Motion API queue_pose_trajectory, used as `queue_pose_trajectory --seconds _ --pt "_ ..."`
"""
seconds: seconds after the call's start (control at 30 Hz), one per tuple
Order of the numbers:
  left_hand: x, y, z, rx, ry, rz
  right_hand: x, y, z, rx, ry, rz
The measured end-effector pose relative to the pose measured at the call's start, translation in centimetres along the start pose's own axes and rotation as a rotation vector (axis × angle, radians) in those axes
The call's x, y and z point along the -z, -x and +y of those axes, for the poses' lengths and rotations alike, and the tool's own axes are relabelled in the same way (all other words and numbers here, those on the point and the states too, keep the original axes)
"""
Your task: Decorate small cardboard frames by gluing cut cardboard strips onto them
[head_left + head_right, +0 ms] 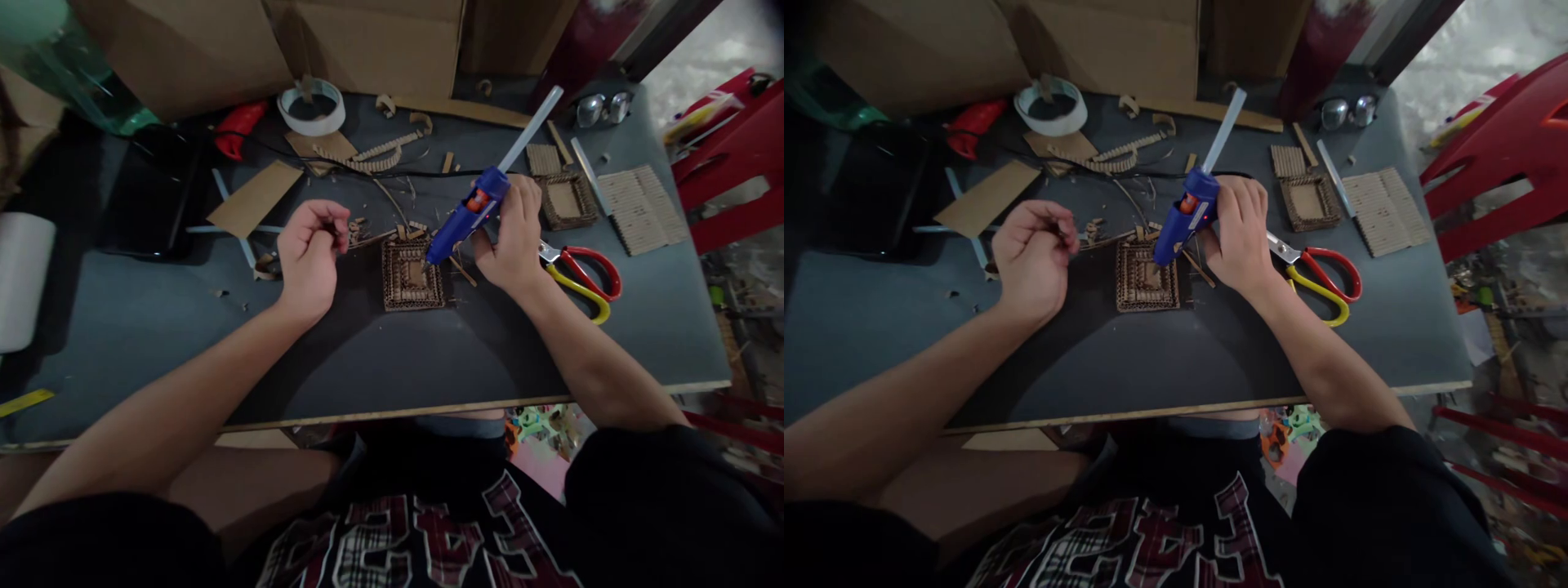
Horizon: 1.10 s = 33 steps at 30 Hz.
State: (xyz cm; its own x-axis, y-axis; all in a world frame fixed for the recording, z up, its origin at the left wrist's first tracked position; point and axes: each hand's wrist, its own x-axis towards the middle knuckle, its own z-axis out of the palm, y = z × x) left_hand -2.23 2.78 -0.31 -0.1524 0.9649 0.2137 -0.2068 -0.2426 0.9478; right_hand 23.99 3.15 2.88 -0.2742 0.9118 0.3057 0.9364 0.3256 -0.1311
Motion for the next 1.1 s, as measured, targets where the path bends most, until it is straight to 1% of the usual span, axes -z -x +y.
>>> queue_pose_trajectory --seconds 0.07,0.17,0.27,0.4,0.5,0.57,0.63,0.7,0.77,0.83,0.9,0.93,1.0,1.1 --pt "0.0 0.1 0.0 -0.010 0.011 -0.019 -0.1 0.2 -0.1 0.014 0.006 -0.001" --pt "-0.4 0.3 0.2 0.069 -0.038 -0.010 -0.4 0.4 -0.1 0.042 0.004 0.002" --pt "-0.7 0.3 0.6 0.126 -0.061 -0.026 -0.6 0.5 0.1 0.042 -0.009 0.005" --pt "-0.9 0.5 1.7 0.237 0.055 -0.077 -0.3 0.5 0.1 0.022 -0.001 -0.019" --pt "-1.0 0.7 2.4 0.349 0.128 -0.084 0.3 0.6 -0.5 0.052 0.006 -0.039" --pt "-1.1 0.8 2.5 0.399 0.083 -0.077 0.7 0.6 -1.0 0.069 0.011 -0.046" --pt "-1.1 0.7 2.3 0.416 0.002 -0.083 1.0 0.7 -1.6 0.073 0.016 -0.045" --pt "-1.1 0.7 2.0 0.394 -0.053 -0.103 1.2 0.7 -2.0 0.082 0.014 -0.041" --pt "-1.0 0.8 1.7 0.364 -0.082 -0.149 1.2 0.7 -2.3 0.104 0.012 -0.023" --pt "-0.8 0.9 1.7 0.330 -0.116 -0.239 1.1 0.6 -2.3 0.127 0.017 0.020" --pt "-0.6 1.2 2.1 0.281 -0.186 -0.353 0.9 0.6 -2.1 0.124 0.015 0.052" --pt "-0.5 1.3 2.4 0.246 -0.253 -0.409 0.7 0.6 -1.9 0.123 0.002 0.067" --pt "-0.2 1.4 3.0 0.162 -0.456 -0.507 0.2 0.5 -1.3 0.148 -0.063 0.122" --pt "0.2 1.2 4.0 0.024 -0.830 -0.649 -0.8 0.3 -0.3 0.239 -0.191 0.261"
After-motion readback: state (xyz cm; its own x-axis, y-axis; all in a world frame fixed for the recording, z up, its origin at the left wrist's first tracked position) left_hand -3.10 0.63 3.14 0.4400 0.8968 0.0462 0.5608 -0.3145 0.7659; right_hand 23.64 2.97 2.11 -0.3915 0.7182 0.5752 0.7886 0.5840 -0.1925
